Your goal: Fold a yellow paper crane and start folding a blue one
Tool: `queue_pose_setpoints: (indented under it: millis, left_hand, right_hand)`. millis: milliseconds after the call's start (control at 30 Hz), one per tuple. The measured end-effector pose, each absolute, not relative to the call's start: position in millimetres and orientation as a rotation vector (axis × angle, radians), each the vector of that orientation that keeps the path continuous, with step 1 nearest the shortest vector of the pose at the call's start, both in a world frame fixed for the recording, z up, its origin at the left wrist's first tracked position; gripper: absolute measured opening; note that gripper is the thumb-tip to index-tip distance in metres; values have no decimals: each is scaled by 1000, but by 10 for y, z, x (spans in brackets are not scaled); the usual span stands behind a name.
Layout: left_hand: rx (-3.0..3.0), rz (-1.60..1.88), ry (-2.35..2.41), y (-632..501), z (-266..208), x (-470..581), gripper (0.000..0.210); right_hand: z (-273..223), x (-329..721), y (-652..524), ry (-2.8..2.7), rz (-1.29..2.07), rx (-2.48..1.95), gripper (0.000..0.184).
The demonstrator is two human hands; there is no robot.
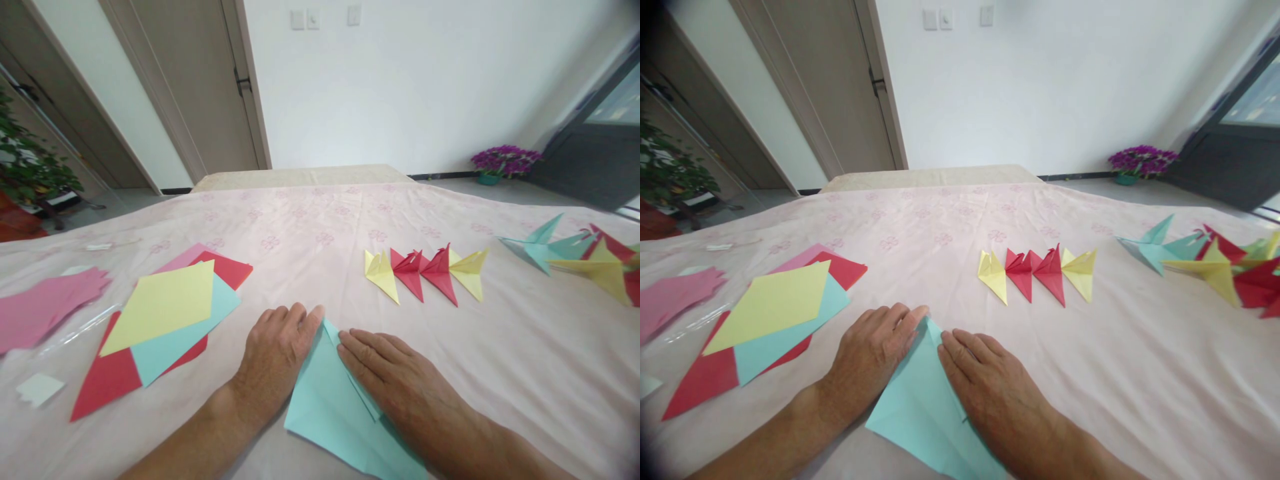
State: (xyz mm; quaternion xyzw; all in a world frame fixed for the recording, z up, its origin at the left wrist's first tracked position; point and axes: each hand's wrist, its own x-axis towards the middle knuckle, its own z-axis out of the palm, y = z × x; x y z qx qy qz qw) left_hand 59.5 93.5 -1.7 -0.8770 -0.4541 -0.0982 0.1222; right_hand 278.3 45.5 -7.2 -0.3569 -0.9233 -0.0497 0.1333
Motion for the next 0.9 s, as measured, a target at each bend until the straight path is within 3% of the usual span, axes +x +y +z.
queue_pose_setpoints:
  millis: [100, 900]
  left_hand:
    - [-2572, -268, -1258, 932, -21, 583, 55]
    - [-2586, -193, -1249, 957, -36, 571, 46]
  right_hand:
    - [-76, 2785, 456, -2674, -138, -1043, 41]
    - [-73, 2766, 453, -2682, -182, -1060, 44]
